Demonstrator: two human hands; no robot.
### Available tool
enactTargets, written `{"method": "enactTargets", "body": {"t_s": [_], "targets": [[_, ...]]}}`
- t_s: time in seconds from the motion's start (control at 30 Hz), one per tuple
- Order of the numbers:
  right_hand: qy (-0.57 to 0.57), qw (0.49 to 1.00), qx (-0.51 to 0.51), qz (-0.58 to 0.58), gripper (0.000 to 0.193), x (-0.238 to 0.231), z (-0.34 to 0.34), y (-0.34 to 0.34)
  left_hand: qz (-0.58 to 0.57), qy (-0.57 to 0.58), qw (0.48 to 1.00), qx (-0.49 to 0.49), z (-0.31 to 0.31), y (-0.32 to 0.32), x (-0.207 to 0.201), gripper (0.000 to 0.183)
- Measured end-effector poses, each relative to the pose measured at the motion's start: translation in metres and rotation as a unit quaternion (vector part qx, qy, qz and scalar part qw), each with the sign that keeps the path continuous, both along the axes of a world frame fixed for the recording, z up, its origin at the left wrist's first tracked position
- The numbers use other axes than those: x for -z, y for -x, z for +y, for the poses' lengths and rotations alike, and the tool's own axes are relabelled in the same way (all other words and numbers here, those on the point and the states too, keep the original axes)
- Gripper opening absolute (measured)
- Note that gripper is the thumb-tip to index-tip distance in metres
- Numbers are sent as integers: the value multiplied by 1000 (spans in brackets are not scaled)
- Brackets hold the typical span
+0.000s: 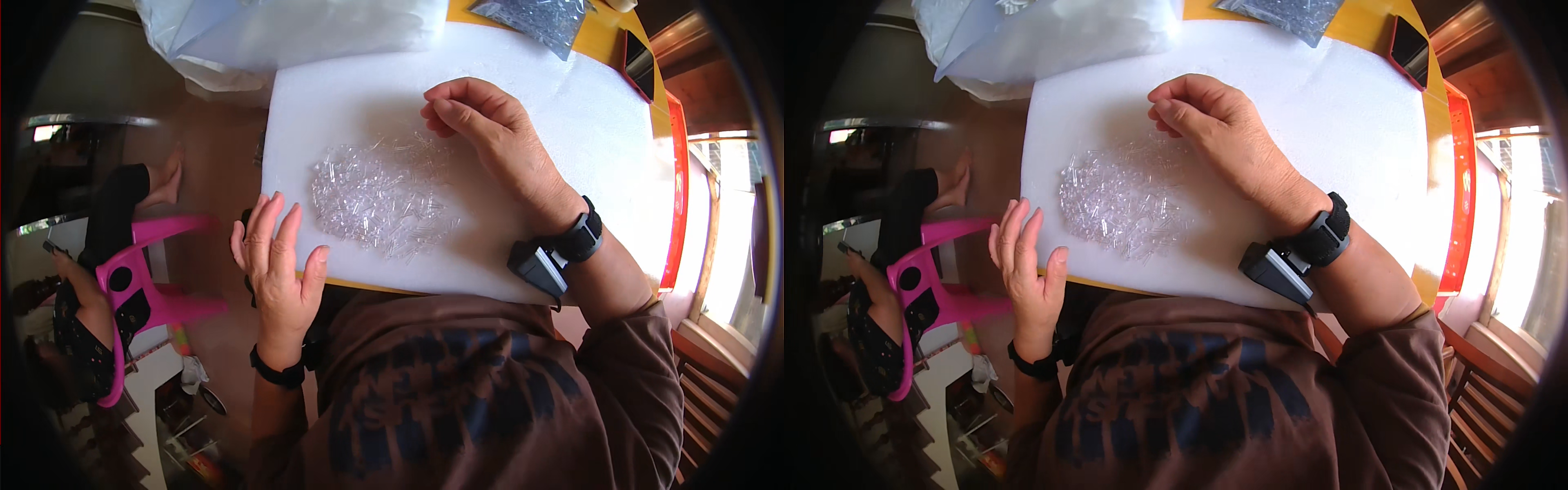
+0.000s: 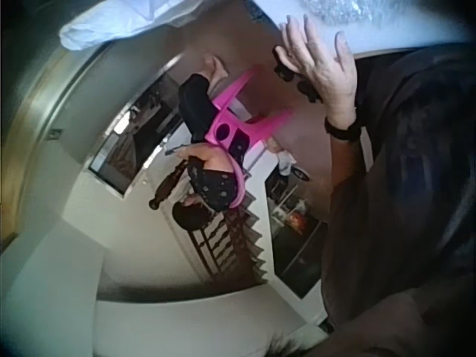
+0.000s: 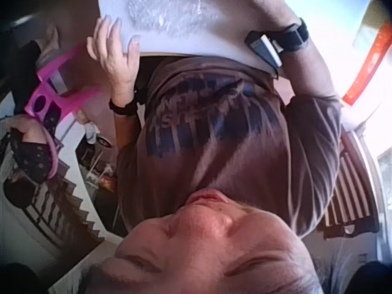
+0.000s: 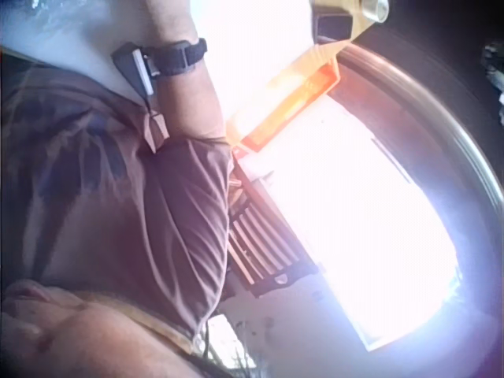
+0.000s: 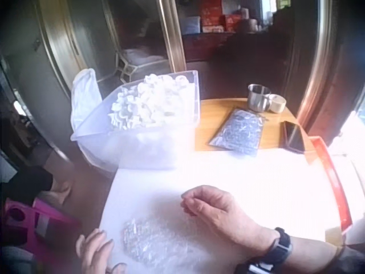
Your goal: The recorder is manually assembling small white plastic components by inserting metal pins into them at a workspace table.
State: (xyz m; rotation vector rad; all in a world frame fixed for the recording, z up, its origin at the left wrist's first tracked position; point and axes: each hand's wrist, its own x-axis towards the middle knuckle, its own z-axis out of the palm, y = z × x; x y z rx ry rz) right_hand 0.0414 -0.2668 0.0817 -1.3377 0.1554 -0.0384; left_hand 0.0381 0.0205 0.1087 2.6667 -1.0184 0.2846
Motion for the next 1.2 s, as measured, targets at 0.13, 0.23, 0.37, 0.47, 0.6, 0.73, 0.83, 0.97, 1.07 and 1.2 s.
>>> {"method": "enactTargets", "body": {"t_s": [0.13, 0.23, 0.37, 0.47, 0.6, 0.73, 0.83, 0.97, 1.07, 1.2], "targets": [[26, 1000, 6, -12, 23, 3, 2, -1, 33, 110, 984, -135, 34, 3, 28, 41], [45, 999, 21, -14, 23, 1, 4, -1, 100, 214, 947, -220, 46, -2, 42, 38], [50, 998, 19, -21, 24, -1, 1, 3, 315, 382, 832, -250, 48, -21, 47, 47], [211, 977, 26, -26, 34, -21, 10, 22, 387, 385, 789, -284, 46, -27, 52, 50], [469, 877, 26, -100, 46, -42, 7, 75, 421, 432, 761, -240, 51, -30, 62, 50], [610, 786, -4, -101, 85, -33, 4, 150, 411, 453, 753, -241, 46, -34, 69, 48], [686, 726, -46, -18, 100, -18, 8, 189, 406, 464, 746, -251, 45, -38, 72, 44], [764, 643, -25, -37, 101, 15, -9, 189, 386, 478, 746, -257, 36, -47, 70, 42], [768, 641, -5, -13, 97, 16, -8, 179, 388, 492, 742, -239, 30, -58, 77, 43], [772, 635, 14, -7, 101, 19, -20, 164, 386, 495, 745, -224, 18, -78, 87, 46]]}}
